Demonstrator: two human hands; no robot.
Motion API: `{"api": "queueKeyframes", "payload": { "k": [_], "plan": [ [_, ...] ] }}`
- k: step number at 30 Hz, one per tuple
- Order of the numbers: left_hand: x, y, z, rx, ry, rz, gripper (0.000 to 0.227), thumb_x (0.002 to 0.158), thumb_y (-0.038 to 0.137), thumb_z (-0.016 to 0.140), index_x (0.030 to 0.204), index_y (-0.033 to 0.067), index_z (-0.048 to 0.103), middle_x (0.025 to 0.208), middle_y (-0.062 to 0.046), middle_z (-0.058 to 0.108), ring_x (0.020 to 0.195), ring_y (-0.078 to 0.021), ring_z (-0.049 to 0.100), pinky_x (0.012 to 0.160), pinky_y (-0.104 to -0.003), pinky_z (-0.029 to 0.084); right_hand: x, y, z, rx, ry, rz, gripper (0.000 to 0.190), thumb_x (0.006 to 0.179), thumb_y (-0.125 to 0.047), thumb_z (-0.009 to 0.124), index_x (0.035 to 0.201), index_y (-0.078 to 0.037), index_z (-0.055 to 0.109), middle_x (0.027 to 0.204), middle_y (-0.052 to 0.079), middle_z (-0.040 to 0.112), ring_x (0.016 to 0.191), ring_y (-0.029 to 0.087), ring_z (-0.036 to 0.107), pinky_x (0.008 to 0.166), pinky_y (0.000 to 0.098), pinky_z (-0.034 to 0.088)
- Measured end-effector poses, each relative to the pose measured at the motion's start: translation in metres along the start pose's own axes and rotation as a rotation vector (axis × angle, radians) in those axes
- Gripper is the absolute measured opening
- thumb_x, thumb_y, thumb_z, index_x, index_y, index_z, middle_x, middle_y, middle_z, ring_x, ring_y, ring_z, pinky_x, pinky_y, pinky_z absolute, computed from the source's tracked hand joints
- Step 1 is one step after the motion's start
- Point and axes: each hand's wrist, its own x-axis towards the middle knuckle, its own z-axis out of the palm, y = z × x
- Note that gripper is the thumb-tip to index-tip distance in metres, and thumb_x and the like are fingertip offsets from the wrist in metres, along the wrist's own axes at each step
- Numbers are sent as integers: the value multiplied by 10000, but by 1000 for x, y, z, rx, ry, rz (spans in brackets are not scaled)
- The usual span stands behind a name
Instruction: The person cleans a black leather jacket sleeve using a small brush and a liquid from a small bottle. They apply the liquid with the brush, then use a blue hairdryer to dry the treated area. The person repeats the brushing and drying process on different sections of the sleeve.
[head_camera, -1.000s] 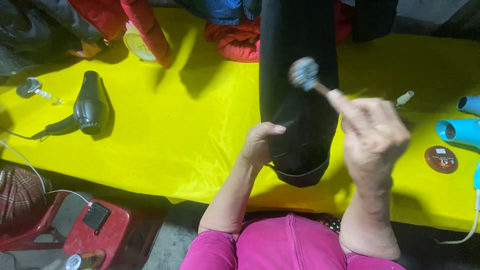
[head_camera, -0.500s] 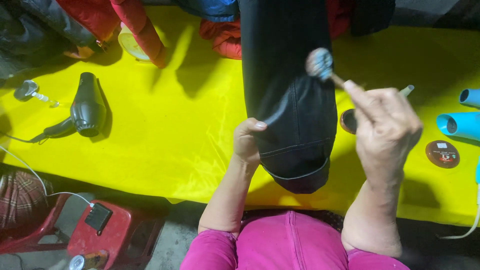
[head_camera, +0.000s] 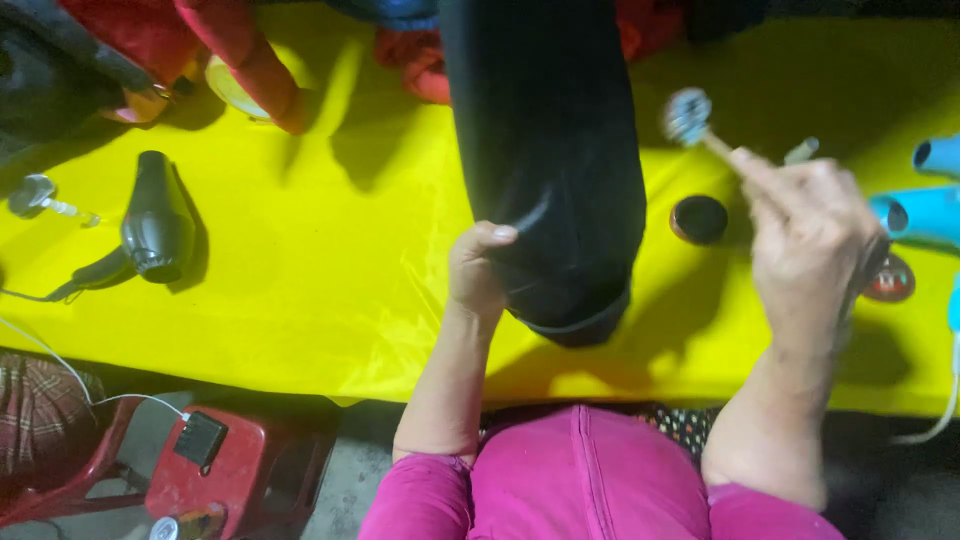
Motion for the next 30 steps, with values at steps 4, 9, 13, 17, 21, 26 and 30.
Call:
{"api": "queueKeyframes", "payload": {
  "k": [4, 9, 13, 17, 21, 26, 30],
  "plan": [
    [-3, 0, 3, 264, 355, 153, 149, 831, 151, 797, 893, 16, 789, 883, -99, 789, 907, -293, 778, 825, -395, 636, -48, 52, 20, -121, -134, 162, 309, 1024, 13, 857, 1312, -99, 862, 1053, 104, 741, 892, 305, 658, 751, 428, 473],
    [2, -4, 16, 451, 564, 224, 178, 795, 250, 774, 793, 75, 742, 808, -58, 739, 894, -265, 744, 831, -414, 622, -101, 80, 59, -306, -512, 401, 210, 1010, -282, 792, 1217, -301, 816, 865, -3, 718, 722, 239, 662, 543, 405, 436],
    [6, -8, 14, 471, 645, 204, 149, 801, 222, 758, 779, 74, 766, 825, -67, 759, 912, -270, 757, 863, -427, 606, -109, 82, 75, -232, -554, 469, 212, 1023, -257, 750, 1228, -282, 799, 939, 35, 733, 776, 321, 690, 532, 469, 465],
    [7, -8, 21, 472, 618, 202, 137, 789, 212, 781, 806, 76, 778, 858, -62, 776, 931, -272, 764, 893, -442, 601, -110, 88, 86, -202, -620, 529, 230, 1022, -248, 729, 1224, -342, 785, 967, 35, 730, 816, 368, 692, 572, 505, 472],
    [10, -5, 10, 113, 238, 131, 140, 921, 132, 717, 901, 10, 782, 897, -98, 779, 947, -289, 768, 856, -376, 617, -109, 90, 84, -228, -612, 504, 217, 1042, -284, 683, 1220, -375, 770, 997, 68, 727, 868, 433, 696, 615, 574, 491],
    [5, -1, 4, -23, 235, 74, 133, 918, 133, 721, 947, 8, 755, 948, -110, 781, 987, -290, 763, 882, -379, 615, -99, 80, 59, -125, -418, 460, 209, 1076, -257, 732, 1273, -256, 801, 947, 50, 717, 767, 344, 669, 589, 477, 460],
    [2, -1, 0, 33, 288, 93, 123, 907, 131, 725, 910, 14, 763, 916, -107, 780, 953, -281, 768, 859, -373, 621, -32, 26, 10, 152, -93, 279, 217, 1111, 54, 751, 1315, 18, 814, 1082, 148, 736, 820, 247, 611, 699, 381, 445]
  ]
}}
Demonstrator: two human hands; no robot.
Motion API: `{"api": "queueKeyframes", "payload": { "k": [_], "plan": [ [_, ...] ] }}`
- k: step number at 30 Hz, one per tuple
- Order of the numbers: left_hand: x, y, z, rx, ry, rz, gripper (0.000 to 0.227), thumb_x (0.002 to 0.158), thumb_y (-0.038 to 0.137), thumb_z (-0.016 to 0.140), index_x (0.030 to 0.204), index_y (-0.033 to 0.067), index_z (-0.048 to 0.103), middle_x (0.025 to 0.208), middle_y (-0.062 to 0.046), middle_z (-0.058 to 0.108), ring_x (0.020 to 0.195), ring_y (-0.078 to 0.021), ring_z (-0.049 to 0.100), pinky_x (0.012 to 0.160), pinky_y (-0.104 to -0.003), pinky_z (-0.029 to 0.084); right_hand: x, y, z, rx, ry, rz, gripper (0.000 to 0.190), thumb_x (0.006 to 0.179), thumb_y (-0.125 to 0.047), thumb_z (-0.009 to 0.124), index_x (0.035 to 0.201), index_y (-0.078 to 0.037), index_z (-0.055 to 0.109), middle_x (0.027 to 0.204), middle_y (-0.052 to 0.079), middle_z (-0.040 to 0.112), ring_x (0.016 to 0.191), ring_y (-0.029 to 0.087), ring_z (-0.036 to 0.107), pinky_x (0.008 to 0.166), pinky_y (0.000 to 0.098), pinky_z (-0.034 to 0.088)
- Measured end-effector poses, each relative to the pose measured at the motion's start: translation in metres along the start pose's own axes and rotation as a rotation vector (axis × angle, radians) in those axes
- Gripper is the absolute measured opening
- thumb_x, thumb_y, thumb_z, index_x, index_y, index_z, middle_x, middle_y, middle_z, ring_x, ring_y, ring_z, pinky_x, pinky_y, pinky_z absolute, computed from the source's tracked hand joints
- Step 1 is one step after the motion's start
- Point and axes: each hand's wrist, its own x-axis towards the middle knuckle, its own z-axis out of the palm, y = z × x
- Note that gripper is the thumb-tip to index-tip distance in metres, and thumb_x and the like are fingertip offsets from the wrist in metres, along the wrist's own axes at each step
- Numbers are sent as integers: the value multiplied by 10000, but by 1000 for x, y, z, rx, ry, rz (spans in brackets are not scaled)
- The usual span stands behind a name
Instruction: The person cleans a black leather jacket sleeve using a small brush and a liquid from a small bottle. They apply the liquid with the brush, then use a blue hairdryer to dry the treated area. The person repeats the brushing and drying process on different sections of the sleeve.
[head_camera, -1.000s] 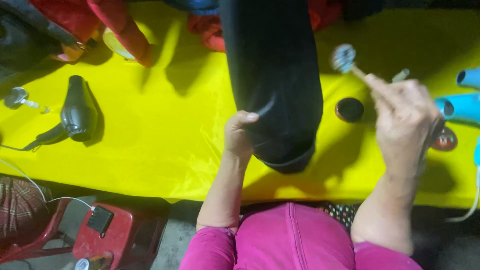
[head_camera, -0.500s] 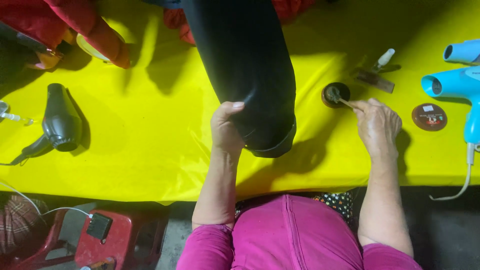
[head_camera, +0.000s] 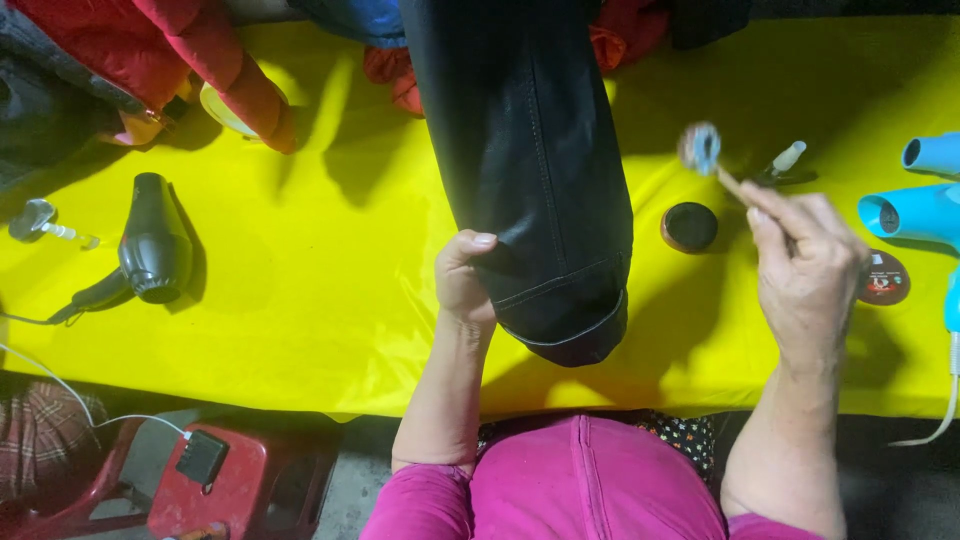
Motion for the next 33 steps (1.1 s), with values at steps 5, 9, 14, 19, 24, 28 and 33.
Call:
{"api": "queueKeyframes", "payload": {
  "k": [5, 9, 14, 19, 24, 28, 33],
  "plan": [
    [-6, 0, -1, 45, 0, 21, 123, 913, 118, 738, 880, 13, 794, 879, -95, 792, 916, -266, 786, 808, -339, 624, 66, -79, -29, 52, 247, -415, 143, 1215, 182, 787, 1337, 121, 828, 1024, 215, 624, 907, 378, 569, 825, 479, 443],
    [-11, 2, -3, 127, 53, 73, 110, 879, 123, 775, 890, 17, 803, 877, -89, 799, 910, -267, 792, 794, -348, 627, 114, -97, -15, -25, 300, -587, 195, 1168, 195, 879, 1316, 69, 860, 999, 185, 630, 863, 369, 558, 770, 456, 422],
    [-12, 6, -13, 245, 206, 157, 97, 837, 131, 788, 801, 42, 795, 793, -61, 777, 852, -241, 782, 806, -357, 618, 88, -113, -30, -124, -52, -509, 238, 1079, -31, 783, 1297, -113, 828, 987, 83, 664, 856, 293, 593, 694, 422, 409],
    [-7, 5, -11, 211, 70, 63, 103, 870, 125, 757, 847, 32, 794, 862, -75, 781, 904, -256, 775, 843, -355, 620, 72, -120, -60, -137, -104, -483, 240, 1090, -77, 854, 1320, -146, 851, 958, 50, 688, 836, 250, 592, 702, 411, 420],
    [-13, 2, 2, 253, 57, -38, 245, 782, 147, 807, 995, 28, 783, 1029, -110, 788, 1043, -299, 753, 954, -419, 595, 118, -138, -36, -95, 215, -639, 219, 1233, 206, 885, 1355, 25, 915, 999, 158, 610, 860, 355, 538, 763, 451, 396],
    [-13, 0, -2, 481, 311, -8, 176, 720, 229, 812, 676, 99, 703, 870, -52, 748, 997, -244, 719, 979, -433, 532, 114, -142, -26, -156, 95, -671, 261, 1141, 24, 777, 1354, -117, 831, 987, 95, 636, 842, 299, 555, 696, 413, 411],
    [-9, 7, -3, 304, -8, -72, 232, 856, 168, 778, 1045, 35, 763, 1093, -120, 774, 1080, -290, 720, 992, -414, 549, 86, -139, -50, -231, -255, -674, 303, 1043, -182, 665, 1290, -325, 767, 938, -32, 676, 799, 184, 616, 556, 348, 421]
  ]
}}
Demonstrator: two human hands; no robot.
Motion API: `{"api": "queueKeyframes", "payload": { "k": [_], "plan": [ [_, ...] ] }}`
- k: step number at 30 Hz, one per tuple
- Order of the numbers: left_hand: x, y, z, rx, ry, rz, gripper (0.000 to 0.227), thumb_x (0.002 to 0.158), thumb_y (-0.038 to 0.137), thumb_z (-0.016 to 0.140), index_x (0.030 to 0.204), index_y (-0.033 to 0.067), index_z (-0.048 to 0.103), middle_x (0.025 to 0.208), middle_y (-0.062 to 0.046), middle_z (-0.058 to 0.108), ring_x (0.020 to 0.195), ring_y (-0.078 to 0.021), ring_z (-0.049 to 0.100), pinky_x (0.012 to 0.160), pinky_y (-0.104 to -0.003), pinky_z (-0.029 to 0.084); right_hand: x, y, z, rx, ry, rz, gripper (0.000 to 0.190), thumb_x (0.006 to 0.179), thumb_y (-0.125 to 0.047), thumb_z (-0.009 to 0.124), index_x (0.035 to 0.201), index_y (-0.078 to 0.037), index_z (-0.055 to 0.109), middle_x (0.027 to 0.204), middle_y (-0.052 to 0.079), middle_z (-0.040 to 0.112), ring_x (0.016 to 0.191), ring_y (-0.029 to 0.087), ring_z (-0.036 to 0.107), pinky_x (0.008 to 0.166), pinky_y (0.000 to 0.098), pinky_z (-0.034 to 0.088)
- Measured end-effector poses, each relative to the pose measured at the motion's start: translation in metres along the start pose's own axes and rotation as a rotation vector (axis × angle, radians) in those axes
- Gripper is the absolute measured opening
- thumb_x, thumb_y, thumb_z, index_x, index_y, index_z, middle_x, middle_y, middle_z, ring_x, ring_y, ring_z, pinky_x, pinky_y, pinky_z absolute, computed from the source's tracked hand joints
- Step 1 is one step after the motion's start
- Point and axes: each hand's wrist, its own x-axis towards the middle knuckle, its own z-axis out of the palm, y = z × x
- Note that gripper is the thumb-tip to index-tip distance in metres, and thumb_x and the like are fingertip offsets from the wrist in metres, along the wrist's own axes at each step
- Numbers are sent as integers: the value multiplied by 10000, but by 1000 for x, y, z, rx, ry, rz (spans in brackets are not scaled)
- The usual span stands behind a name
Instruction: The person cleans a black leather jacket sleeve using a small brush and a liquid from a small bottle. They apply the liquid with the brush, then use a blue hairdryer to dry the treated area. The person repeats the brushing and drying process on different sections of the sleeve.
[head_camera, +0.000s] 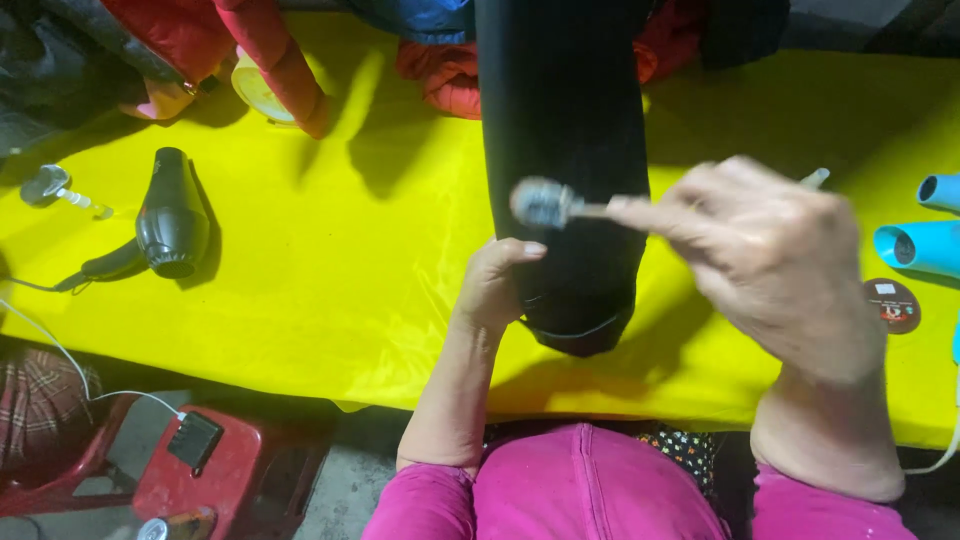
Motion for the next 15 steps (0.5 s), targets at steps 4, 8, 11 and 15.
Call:
{"api": "queueKeyframes", "payload": {
  "k": [4, 8, 11, 15],
  "plan": [
    [5, -9, 2, -8, -28, -63, 490, 811, 109, 804, 1270, 10, 663, 1254, -165, 716, 1208, -359, 667, 1101, -497, 519, 16, 8, -5, 73, 315, 47, 366, 1034, 72, 876, 1381, -43, 871, 1034, 131, 687, 873, 325, 563, 777, 435, 443],
    [1, -7, 2, 6, -67, -85, 342, 885, 126, 785, 1203, 37, 697, 1197, -132, 736, 1203, -334, 679, 1052, -468, 547, 33, 13, 16, -70, 333, 2, 328, 1143, 12, 798, 1405, -176, 857, 977, 60, 659, 809, 272, 532, 676, 385, 408],
    [0, 1, 8, 70, -41, -85, 554, 855, 198, 807, 1343, 54, 587, 1348, -165, 646, 1325, -380, 582, 1172, -554, 443, 17, -3, 24, 10, 114, 23, 390, 1020, -62, 733, 1358, -248, 790, 935, 7, 636, 814, 211, 585, 589, 354, 405],
    [11, -14, -21, -17, 14, 0, 269, 884, 34, 788, 1125, 72, 674, 1076, -109, 714, 1045, -254, 678, 957, -361, 544, -2, -4, 7, 11, -58, -29, 438, 963, -94, 647, 1322, -334, 722, 1002, -31, 688, 856, 175, 668, 536, 339, 449]
  ]
}}
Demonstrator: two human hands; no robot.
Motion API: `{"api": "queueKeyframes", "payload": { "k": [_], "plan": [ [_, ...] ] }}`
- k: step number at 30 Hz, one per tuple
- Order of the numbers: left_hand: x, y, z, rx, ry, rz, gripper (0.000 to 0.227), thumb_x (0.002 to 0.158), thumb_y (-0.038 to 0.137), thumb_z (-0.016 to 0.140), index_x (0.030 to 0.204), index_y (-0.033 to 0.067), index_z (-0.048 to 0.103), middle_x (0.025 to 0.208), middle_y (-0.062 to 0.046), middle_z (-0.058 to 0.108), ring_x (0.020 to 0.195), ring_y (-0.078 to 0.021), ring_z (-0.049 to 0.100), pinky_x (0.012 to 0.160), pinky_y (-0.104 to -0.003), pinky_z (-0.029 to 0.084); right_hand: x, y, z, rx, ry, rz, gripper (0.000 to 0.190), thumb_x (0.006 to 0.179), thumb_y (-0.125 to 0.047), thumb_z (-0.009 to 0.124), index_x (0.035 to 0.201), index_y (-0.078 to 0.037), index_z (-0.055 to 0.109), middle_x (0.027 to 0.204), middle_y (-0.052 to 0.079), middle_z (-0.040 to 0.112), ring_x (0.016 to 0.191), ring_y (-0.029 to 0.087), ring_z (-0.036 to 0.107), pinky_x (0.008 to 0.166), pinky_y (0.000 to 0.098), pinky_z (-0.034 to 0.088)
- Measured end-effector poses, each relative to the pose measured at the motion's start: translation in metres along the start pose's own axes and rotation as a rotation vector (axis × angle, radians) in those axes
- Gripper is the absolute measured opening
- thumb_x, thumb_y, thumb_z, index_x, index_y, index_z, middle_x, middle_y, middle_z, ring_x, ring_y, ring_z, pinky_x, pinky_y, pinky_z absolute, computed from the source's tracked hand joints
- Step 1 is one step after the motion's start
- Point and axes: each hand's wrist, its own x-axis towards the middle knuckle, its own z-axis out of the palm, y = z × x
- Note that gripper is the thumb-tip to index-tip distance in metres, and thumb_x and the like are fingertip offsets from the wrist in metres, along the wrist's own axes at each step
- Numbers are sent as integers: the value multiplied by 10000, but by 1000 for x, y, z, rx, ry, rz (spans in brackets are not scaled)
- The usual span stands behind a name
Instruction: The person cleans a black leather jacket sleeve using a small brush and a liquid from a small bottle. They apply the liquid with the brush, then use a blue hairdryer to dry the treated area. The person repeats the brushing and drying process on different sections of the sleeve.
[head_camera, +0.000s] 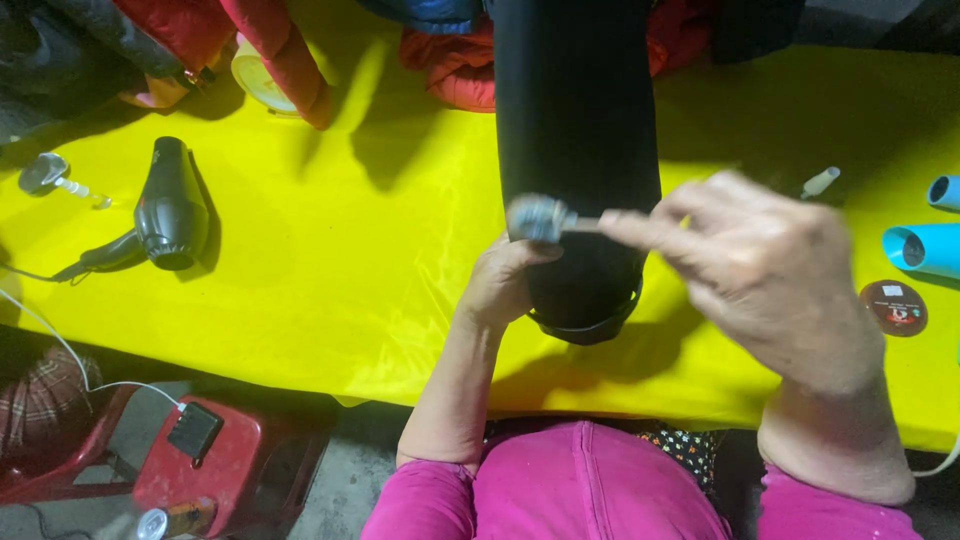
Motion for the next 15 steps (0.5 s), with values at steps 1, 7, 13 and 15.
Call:
{"api": "queueKeyframes", "payload": {
  "k": [1, 7, 13, 15],
  "plan": [
    [-3, 4, 6, 8, -39, -38, 369, 865, 67, 798, 1208, 44, 665, 1180, -137, 709, 1137, -304, 667, 1035, -431, 525, 2, 2, -5, 50, 114, 42, 540, 881, 12, 695, 1352, -241, 770, 1032, 24, 707, 888, 239, 643, 677, 379, 468],
    [-10, 15, 16, -8, -101, -64, 169, 881, 86, 741, 736, 71, 655, 773, -25, 679, 796, -150, 682, 708, -278, 501, 14, 32, 15, -54, 373, 97, 264, 1175, 33, 915, 1402, -101, 893, 1000, 97, 666, 860, 301, 568, 735, 414, 415],
    [-9, 25, 15, -117, -204, 12, 121, 959, 74, 706, 1031, -4, 763, 1133, -132, 775, 1146, -307, 728, 998, -383, 588, -8, 27, 3, 69, 85, 103, 549, 883, 49, 691, 1340, -239, 787, 1006, 28, 704, 873, 241, 626, 681, 392, 467],
    [-9, 25, 14, -139, -213, 9, 119, 969, 66, 679, 977, -6, 774, 1107, -127, 781, 1141, -295, 731, 996, -365, 583, -9, 38, -2, 139, 141, 110, 543, 893, 145, 655, 1331, -132, 817, 1023, 95, 714, 896, 301, 626, 778, 425, 480]
  ]
}}
